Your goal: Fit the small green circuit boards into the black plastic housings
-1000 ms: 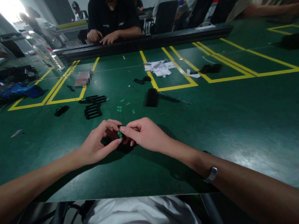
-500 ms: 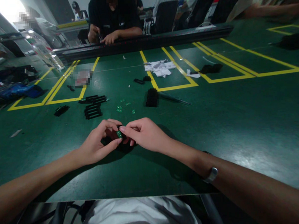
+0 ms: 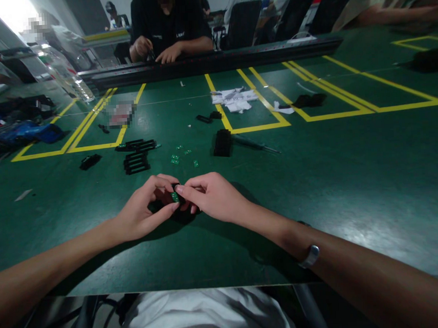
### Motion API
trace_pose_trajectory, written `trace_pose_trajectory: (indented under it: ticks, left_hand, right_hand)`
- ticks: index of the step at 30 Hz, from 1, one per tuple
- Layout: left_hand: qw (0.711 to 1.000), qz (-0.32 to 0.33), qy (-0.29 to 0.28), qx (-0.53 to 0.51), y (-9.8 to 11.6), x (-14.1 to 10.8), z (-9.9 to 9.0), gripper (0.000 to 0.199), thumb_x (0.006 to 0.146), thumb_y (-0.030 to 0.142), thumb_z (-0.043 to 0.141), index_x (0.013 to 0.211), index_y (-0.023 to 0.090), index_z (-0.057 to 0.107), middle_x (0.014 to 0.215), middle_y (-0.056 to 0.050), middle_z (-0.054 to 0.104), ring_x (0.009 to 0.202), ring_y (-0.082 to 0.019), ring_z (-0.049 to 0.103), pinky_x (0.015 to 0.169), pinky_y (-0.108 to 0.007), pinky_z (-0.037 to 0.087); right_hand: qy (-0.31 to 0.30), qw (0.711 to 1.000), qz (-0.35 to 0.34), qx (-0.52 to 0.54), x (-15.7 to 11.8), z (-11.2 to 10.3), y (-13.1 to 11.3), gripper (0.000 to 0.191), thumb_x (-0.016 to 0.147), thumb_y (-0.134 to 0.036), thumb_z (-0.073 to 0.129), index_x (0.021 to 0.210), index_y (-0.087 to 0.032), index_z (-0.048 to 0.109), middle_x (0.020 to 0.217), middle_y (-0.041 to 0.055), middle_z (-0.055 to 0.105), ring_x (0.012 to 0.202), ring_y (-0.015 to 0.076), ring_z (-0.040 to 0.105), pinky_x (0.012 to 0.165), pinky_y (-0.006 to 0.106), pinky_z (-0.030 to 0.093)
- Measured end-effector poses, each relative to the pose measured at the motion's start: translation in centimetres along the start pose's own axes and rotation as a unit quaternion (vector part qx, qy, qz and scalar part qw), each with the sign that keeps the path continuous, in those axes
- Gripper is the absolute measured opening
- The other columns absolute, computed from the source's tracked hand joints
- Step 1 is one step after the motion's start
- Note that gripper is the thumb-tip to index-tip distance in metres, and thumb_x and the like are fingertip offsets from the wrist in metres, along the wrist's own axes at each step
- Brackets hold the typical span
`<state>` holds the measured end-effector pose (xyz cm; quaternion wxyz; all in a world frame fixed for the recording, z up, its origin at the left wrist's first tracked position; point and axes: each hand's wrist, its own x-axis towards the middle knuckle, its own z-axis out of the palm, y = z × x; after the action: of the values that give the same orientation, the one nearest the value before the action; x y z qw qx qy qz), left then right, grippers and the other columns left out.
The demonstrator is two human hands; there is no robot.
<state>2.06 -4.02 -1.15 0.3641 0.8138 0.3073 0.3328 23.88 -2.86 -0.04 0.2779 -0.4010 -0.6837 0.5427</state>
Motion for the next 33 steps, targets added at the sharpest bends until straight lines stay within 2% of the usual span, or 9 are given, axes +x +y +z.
trace_pose_trajectory:
  ticks: [27, 33]
  left_hand:
    - [1.000, -0.014, -0.003, -0.001, 0.13, 0.07, -0.05, 0.025, 0.091, 0.021, 0.063, 0.111, 0.021, 0.047, 0.121, -0.010, 0.056, 0.082, -0.013, 0.060, 0.070, -0.027, 0.055]
    - [1.000, -0.009, -0.001, 0.007, 0.10, 0.08, -0.07, 0.027, 0.090, 0.021, 0.064, 0.110, 0.021, 0.047, 0.121, -0.010, 0.056, 0.087, -0.014, 0.060, 0.074, -0.028, 0.055]
  right_hand:
    - [0.005, 1.000, 0.000, -0.006, -0.03, 0.00, -0.09, 0.038, 0.098, -0.042, 0.055, 0.074, -0.015, 0.067, 0.063, 0.0007, 0.065, 0.056, 0.0109, 0.059, 0.053, 0.022, 0.042]
    - [0.002, 1.000, -0.001, -0.003, 0.01, 0.02, -0.20, 0.037, 0.098, -0.042, 0.055, 0.074, -0.015, 0.067, 0.064, 0.0004, 0.065, 0.056, 0.0105, 0.058, 0.053, 0.022, 0.041]
